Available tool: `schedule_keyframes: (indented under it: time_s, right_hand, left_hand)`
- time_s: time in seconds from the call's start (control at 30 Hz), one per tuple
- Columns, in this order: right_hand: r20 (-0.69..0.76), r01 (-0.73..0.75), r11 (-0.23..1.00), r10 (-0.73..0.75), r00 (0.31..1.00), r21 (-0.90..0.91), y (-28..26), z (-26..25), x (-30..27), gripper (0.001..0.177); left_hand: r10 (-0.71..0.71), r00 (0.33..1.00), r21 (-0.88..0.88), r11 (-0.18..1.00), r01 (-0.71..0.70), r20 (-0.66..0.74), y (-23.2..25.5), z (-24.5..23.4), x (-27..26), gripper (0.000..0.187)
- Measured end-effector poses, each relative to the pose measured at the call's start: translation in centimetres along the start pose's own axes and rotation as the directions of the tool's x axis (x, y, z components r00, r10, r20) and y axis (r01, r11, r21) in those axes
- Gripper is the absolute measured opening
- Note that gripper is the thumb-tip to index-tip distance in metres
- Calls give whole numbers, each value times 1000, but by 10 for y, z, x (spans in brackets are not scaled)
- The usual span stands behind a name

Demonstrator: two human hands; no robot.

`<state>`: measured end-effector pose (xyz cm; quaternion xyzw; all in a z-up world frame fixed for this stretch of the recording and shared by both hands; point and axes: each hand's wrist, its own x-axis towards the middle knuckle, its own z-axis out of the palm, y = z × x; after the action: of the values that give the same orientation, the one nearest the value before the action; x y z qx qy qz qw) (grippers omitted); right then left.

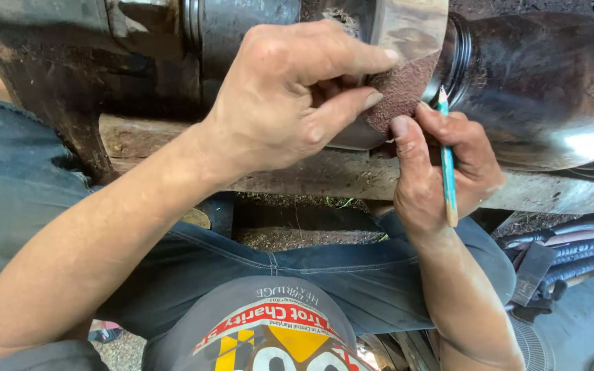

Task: The recorder is sanding a wooden bowl that is attached to a wood lathe, using a piece of sandpaper and a pencil for marking.

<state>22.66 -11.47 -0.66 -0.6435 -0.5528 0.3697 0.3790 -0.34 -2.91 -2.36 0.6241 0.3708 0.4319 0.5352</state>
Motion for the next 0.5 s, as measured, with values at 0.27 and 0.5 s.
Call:
schedule_keyframes:
  time_s: [0.27,0.5]
  right_hand:
    - [11,-10,999,10,1000,36,-3,1,0,14]
    - [14,48,999,-48,999,-6,-1,1,1,14]
  left_hand:
    - [2,1000,5,1000,-2,-1,1,2,-2,25]
    - [0,1000,-15,1000,0,3,0,4,-5,23]
